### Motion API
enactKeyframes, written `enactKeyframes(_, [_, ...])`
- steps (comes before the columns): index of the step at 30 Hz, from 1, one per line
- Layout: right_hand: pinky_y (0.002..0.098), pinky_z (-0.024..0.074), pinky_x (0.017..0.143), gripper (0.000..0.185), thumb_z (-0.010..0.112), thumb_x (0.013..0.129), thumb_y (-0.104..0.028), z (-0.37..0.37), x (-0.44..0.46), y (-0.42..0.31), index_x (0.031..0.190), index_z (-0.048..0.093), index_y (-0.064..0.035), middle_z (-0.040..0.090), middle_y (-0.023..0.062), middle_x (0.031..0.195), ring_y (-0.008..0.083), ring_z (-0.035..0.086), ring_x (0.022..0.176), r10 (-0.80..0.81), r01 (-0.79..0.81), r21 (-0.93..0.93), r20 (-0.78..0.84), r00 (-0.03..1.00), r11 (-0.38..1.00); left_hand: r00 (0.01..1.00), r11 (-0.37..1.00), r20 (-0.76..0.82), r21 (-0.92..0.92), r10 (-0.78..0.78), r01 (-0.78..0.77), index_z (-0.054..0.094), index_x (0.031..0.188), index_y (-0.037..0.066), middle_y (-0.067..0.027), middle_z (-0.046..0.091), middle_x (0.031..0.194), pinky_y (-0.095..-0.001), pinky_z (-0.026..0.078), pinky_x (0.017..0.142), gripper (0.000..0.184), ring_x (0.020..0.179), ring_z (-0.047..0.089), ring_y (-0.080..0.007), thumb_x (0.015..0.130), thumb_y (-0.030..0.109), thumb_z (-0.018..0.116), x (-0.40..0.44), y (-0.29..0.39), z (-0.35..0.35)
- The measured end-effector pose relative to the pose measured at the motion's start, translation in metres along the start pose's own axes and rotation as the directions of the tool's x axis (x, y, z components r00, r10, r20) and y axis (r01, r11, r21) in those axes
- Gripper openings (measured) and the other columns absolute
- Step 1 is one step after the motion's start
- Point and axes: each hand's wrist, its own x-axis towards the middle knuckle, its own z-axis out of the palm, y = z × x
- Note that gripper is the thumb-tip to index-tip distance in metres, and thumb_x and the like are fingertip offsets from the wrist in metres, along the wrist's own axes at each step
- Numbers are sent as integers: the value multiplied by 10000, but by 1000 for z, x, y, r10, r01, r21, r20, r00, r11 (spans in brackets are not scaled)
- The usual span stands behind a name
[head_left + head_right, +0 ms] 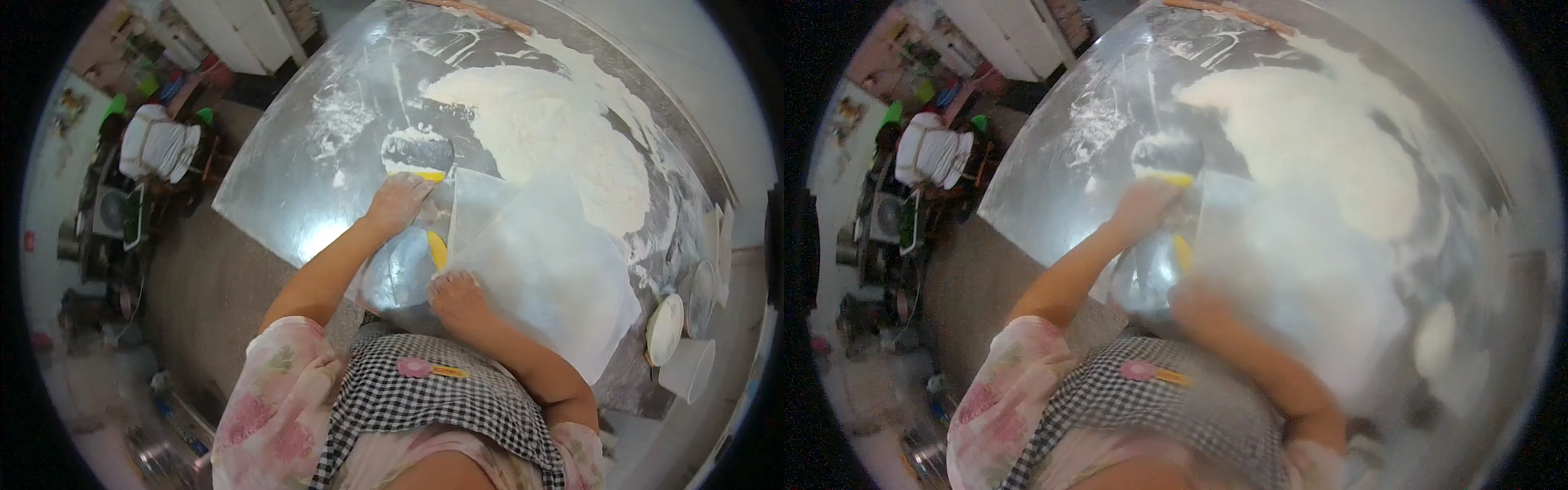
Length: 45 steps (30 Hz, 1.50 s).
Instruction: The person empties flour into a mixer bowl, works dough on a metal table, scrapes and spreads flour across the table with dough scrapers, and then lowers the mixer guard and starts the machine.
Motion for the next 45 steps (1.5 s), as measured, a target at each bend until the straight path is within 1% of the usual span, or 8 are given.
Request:
enactKeyframes(12, [397,485,600,364,655,709,-302,-1,72,-22,919,551,-24,515,150,913,293,577,718,818,-823,-16,124,562,568,901,914,301,167,311,-371,544,922,90,-89,555,898,-393,415,792,209,920,509,-274,758,216,571,44,-134,-3])
enactKeyframes(20, [405,472,655,296,636,691,-268,-5,72,-14,862,584,-31,528,166,929,306,573,797,887,-899,90,145,437,428,973,917,-185,-396,-137,53,571,971,48,-132,562,879,-382,416,759,209,871,524,-307,775,89,510,86,-130,-50])
enactKeyframes(24, [373,453,594,235,569,699,-188,-10,71,-16,853,562,-10,559,133,828,237,579,715,823,-782,312,0,568,540,924,951,-358,-213,137,-223,587,1020,60,-144,572,885,-372,423,756,241,864,527,-291,796,91,504,72,-138,-48])
enactKeyframes(26, [325,437,564,214,554,706,-157,-37,70,-14,856,553,-4,550,90,746,174,548,654,826,-717,551,85,558,428,997,861,-77,-507,-4,-36,595,1032,83,-139,575,895,-390,421,761,252,881,520,-297,793,117,524,45,-111,-40])
enactKeyframes(30, [255,398,527,167,528,721,-108,-82,68,9,847,540,0,519,30,647,85,469,599,893,-509,806,-52,447,302,967,959,-155,-171,201,-227,592,1041,75,-122,576,982,-401,414,834,271,972,509,-305,784,142,537,-13,-88,-1])
enactKeyframes(36, [354,474,647,256,573,694,-52,-56,133,44,948,560,-27,580,146,797,308,583,746,471,-390,272,-380,796,880,993,950,-19,-289,116,-117,580,1027,14,-127,565,1047,-373,410,887,288,1033,505,-301,768,130,535,-40,-68,8])
enactKeyframes(39, [401,479,696,280,573,679,-30,-45,176,31,957,572,-56,594,146,884,346,566,818,489,-482,235,34,872,844,999,910,38,-415,18,-1,595,977,20,-116,583,995,-364,448,810,254,958,542,-282,752,125,538,-41,-65,-4])
enactKeyframes(45, [392,482,660,232,559,687,-40,-36,200,31,918,577,-61,597,129,849,314,586,767,378,-378,130,29,926,917,990,900,-121,-419,79,-123,604,878,28,-103,600,876,-371,476,672,183,814,580,-252,725,109,546,-55,-77,17])
